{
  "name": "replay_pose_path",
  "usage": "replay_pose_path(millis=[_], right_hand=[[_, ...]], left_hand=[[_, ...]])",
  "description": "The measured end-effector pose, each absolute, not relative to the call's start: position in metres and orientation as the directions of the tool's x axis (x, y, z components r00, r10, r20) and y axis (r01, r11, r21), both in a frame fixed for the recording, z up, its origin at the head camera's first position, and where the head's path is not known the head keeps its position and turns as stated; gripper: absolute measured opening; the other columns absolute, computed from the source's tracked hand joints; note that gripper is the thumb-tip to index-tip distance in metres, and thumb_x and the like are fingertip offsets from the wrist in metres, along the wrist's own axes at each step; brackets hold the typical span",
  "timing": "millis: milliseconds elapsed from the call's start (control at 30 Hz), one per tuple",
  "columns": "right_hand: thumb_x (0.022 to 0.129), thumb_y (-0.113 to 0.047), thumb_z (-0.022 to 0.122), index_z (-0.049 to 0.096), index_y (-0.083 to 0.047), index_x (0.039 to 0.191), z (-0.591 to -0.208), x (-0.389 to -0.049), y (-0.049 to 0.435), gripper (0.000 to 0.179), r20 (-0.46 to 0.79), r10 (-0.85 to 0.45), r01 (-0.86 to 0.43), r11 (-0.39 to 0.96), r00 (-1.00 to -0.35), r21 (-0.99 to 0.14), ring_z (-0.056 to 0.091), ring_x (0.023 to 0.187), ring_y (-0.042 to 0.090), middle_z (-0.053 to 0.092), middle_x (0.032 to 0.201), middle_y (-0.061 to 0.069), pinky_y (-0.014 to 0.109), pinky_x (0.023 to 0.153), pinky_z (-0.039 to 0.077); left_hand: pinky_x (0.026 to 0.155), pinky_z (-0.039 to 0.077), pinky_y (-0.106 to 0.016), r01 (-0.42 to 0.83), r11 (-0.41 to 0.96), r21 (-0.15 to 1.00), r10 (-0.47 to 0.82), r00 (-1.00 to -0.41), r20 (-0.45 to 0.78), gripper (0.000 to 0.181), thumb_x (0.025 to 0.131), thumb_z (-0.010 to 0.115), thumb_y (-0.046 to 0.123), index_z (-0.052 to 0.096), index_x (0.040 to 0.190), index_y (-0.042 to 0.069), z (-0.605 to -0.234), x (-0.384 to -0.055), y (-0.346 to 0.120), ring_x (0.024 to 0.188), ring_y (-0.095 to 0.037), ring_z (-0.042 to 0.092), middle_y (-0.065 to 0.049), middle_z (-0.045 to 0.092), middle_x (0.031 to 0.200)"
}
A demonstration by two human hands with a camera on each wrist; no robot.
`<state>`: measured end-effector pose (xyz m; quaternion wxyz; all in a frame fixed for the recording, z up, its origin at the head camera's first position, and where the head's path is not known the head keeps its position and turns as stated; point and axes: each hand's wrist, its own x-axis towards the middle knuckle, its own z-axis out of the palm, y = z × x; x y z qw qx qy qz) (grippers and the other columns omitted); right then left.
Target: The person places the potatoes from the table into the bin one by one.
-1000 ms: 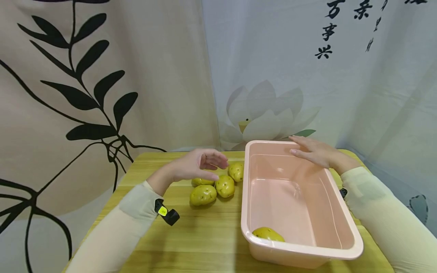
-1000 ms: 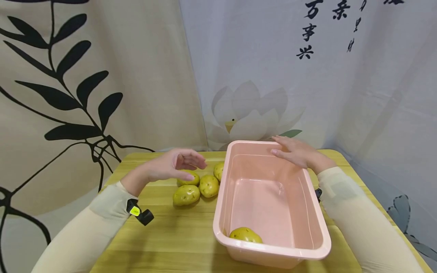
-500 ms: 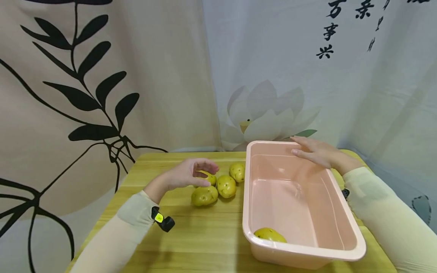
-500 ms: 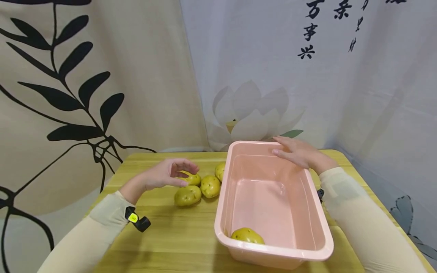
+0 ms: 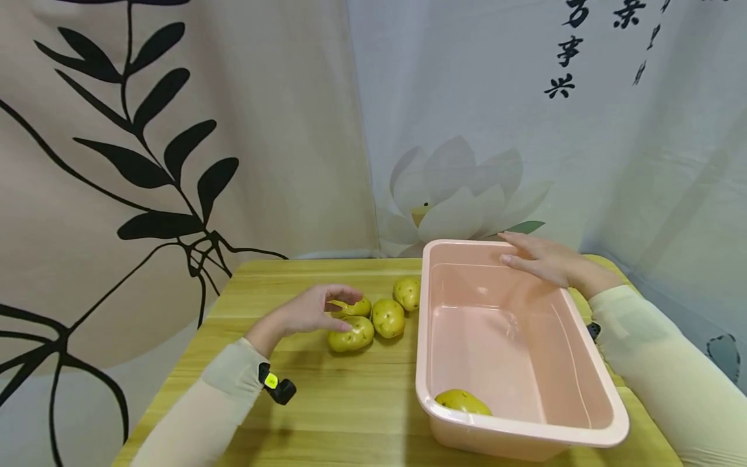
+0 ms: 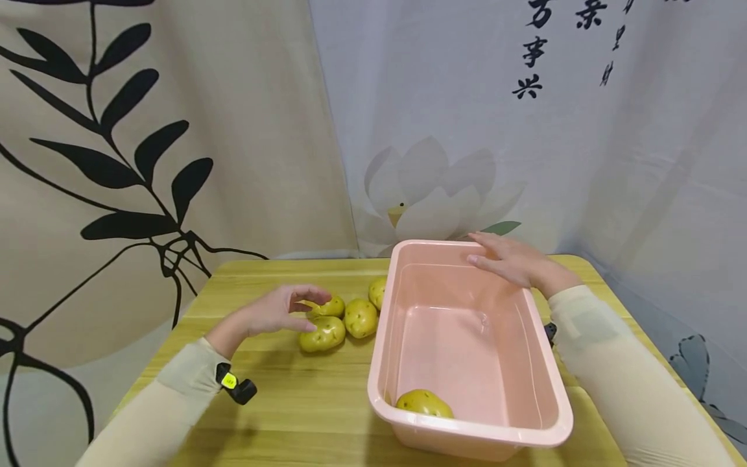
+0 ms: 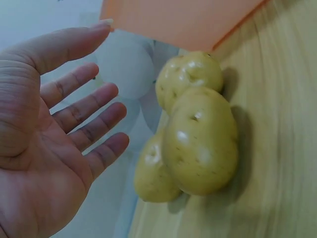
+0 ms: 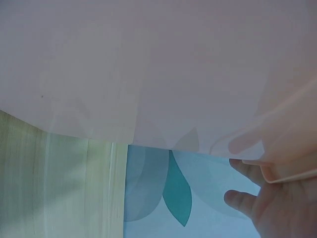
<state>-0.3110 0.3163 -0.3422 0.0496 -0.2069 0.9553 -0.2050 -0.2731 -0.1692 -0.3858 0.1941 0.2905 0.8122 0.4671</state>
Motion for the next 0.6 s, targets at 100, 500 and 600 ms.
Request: replay_pose_path(millis=[100, 500, 600], right_hand=[[0.096, -0.059, 0.042, 0.021, -0.019, 0.154, -0.341, -0.31, 0.316, 0.075, -0.01, -0.416, -0.375, 0.83, -0.909, -0.413, 0.02, 0.141, 0.041, 0.021, 0.157, 0.013, 0.065, 0.105, 0.02], [0.096, -0.058, 0.042, 0.022, -0.02, 0.154, -0.342, -0.311, 0.317, 0.073, 0.007, -0.421, -0.388, 0.83, -0.907, -0.402, 0.02, 0.141, 0.041, 0.022, 0.157, 0.013, 0.064, 0.106, 0.021], [0.096, -0.058, 0.042, 0.022, -0.02, 0.154, -0.343, -0.31, 0.317, 0.073, 0.01, -0.419, -0.387, 0.831, -0.908, -0.4, 0.021, 0.141, 0.041, 0.023, 0.157, 0.013, 0.064, 0.106, 0.021]], left_hand=[[0.108, 0.031, -0.053, 0.298, 0.429, 0.853, 0.647, -0.76, -0.059, 0.064, 0.079, 0.079, 0.009, 0.05, 0.137, 0.008, -0.394, -0.274, -0.172, 0.128, -0.034, 0.044, -0.009, 0.051, 0.138], [0.105, 0.036, -0.048, 0.326, 0.505, 0.799, 0.622, -0.779, -0.075, 0.068, 0.079, 0.08, 0.015, 0.049, 0.139, 0.008, -0.417, -0.274, -0.177, 0.123, -0.026, 0.048, -0.014, 0.05, 0.139], [0.104, 0.037, -0.048, 0.327, 0.513, 0.794, 0.619, -0.782, -0.078, 0.069, 0.078, 0.081, 0.015, 0.048, 0.139, 0.007, -0.419, -0.274, -0.176, 0.122, -0.026, 0.048, -0.014, 0.051, 0.138]])
